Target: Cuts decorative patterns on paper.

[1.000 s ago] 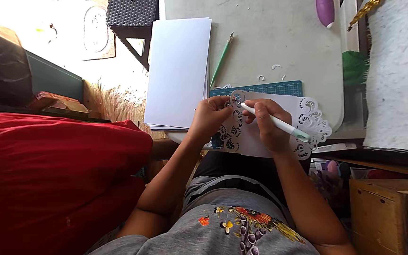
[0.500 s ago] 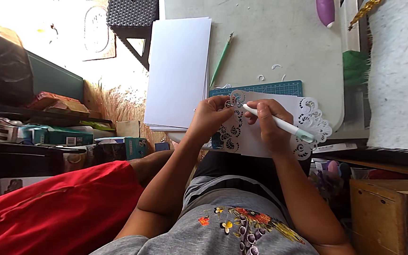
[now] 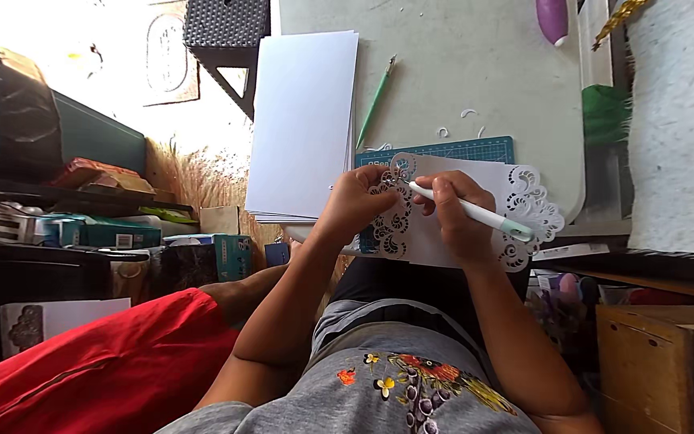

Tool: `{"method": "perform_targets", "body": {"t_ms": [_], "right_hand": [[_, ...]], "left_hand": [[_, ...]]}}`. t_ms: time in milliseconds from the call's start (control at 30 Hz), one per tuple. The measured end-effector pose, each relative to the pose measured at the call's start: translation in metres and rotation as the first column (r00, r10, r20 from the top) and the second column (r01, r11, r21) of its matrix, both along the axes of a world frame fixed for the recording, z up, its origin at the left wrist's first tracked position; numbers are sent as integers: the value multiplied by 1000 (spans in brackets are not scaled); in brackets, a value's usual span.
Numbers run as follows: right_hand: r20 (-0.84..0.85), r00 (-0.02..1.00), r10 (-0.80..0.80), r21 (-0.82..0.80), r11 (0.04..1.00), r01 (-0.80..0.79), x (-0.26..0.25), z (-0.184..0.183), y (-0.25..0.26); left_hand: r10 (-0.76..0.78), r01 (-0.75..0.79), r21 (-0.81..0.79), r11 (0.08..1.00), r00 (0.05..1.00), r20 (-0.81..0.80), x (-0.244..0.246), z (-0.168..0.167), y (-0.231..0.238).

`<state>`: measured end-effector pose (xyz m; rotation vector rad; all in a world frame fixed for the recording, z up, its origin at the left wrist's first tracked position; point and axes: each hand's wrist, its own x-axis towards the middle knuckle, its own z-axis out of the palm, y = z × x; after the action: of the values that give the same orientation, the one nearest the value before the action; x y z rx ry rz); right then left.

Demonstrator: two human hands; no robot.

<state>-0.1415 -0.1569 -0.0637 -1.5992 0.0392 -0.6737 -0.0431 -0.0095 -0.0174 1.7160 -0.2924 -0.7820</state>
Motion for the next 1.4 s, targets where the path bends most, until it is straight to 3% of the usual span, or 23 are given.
{"method": "perform_targets", "body": {"t_ms": [400,567,767,967,1400], "right_hand": [[19,1000,15,-7,1000,-15,1,0,0],[-31,994,-106,16,994,107,-9,7,-3],[-42,996,-73,11,997,73,-15,4,-6],[-36,996,-76,-100,992,72,-13,3,-3],[-26,994,-106,-62,993,104,-15,2,-4]], "left_hand": [[2,-2,6,1000,1000,3,0,0,0],[20,-21,33,999,1000,14,0,1,-2],[-14,13,27,1000,1000,21,0,3,-3],[-33,32,62,998,999,19,0,5,-5],[-33,35,60,998,999,-19,0,9,-6]]}}
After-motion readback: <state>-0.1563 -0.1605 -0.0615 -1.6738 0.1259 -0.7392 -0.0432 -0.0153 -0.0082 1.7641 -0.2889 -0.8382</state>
